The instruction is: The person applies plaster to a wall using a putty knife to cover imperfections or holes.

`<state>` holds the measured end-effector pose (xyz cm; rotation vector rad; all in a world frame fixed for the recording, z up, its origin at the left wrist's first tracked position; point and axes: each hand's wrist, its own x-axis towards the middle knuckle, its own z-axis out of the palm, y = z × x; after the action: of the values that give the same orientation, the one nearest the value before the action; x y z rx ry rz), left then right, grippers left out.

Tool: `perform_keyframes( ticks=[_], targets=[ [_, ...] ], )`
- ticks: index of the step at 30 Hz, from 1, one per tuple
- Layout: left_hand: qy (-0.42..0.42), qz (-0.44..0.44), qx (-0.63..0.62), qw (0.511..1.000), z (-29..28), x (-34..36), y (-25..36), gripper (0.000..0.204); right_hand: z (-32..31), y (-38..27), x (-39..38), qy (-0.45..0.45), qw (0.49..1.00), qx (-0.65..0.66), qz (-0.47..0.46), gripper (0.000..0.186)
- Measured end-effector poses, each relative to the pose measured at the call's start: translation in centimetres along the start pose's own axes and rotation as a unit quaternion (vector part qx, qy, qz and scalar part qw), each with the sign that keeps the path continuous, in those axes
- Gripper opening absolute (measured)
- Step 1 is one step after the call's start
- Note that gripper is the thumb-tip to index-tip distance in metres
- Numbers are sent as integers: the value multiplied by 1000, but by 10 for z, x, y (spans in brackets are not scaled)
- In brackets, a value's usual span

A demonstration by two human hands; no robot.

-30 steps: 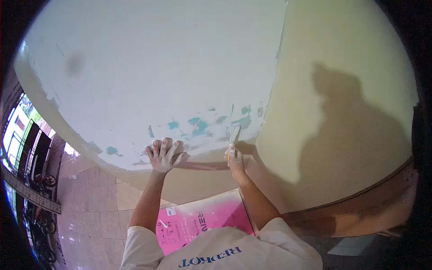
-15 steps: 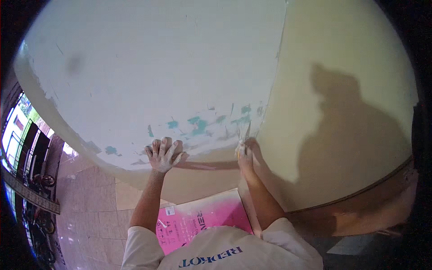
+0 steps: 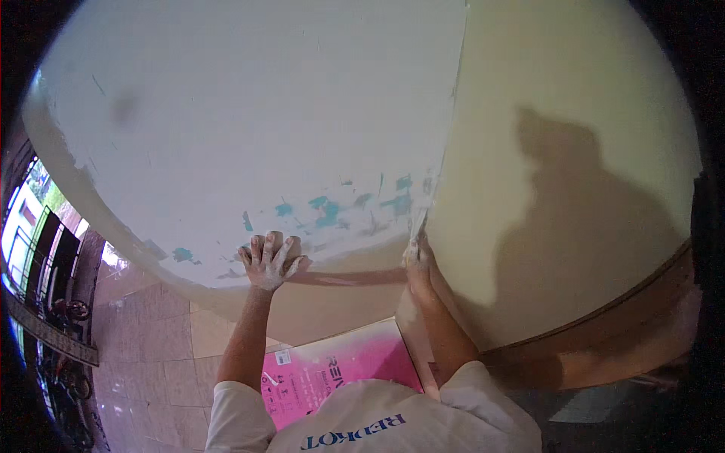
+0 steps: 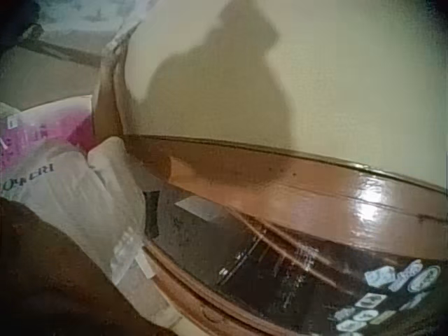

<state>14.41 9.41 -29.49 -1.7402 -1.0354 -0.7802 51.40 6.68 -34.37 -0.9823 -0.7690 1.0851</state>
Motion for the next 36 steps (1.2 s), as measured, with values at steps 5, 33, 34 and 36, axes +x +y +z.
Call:
perform_keyframes(
  ticks=[5,33,34,36],
  targets=[
    [0,3,0,1000,2,-2,-1,61,12,-22,22,34,986,-137,-93,31],
    [-74,-92,-38,992,-56,32,-100,68,55,29,-41,-61,961,-270,-18,33],
    [-73,-63,-5,995,-58,20,-107,70,63,23,-47,-76,953,-292,-29,39],
    [-53,-52,-3,997,-47,11,-108,70,85,-6,-32,-73,945,-300,-112,37]
  ],
)
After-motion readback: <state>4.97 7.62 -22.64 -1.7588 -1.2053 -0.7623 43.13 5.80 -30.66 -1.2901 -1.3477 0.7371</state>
